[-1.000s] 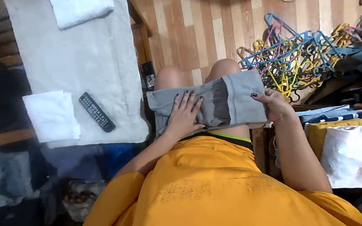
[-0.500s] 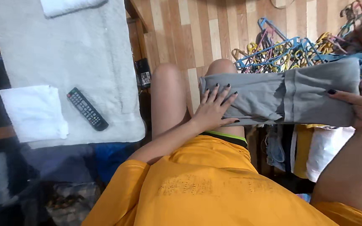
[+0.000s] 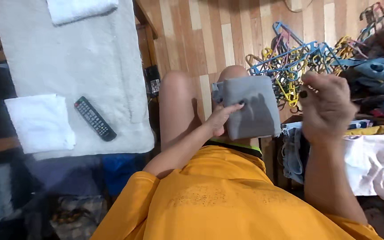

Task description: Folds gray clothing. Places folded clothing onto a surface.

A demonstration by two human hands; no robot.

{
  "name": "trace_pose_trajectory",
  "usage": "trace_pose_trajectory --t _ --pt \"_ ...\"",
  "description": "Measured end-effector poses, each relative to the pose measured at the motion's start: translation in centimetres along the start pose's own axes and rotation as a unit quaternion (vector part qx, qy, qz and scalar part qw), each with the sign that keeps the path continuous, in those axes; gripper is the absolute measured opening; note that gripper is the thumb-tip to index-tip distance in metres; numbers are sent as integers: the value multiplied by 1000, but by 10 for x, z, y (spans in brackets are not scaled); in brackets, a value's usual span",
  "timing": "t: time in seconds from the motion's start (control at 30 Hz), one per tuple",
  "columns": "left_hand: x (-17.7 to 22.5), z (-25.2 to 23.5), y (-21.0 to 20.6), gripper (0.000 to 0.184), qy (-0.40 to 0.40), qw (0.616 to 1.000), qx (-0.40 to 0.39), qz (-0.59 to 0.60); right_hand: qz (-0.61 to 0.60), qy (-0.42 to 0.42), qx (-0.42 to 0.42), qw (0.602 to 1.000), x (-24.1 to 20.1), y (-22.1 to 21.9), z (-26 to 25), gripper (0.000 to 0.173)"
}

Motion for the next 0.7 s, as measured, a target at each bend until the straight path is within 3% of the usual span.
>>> trace_pose_trajectory --t 0.1,0.27,0.43,0.63,0.7 --pt "10 1 5 29 21 998 24 54 143 7 -9 990 7 -44 15 42" --pt "-7 -16 54 56 -19 987 117 -112 258 24 -73 963 55 -120 40 61" --pt "1 -2 43 49 -90 976 132 -148 265 9 -69 962 34 -98 30 68" --pt "-24 -18 64 47 -79 964 145 -207 241 -31 -62 968 67 -118 25 70" --pt "-27 -18 67 55 -40 969 125 -211 232 -44 -68 969 71 -118 24 74"
Point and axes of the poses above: each hand's wrist, its own z-axis away from the middle knuckle, its own y-axis out of the back of the hand, x = y × z, the point moved 8 cm from there along -z, towards the middle knuckle, and after that the axes turned 11 degrees about -y, right-handed, at the moved point
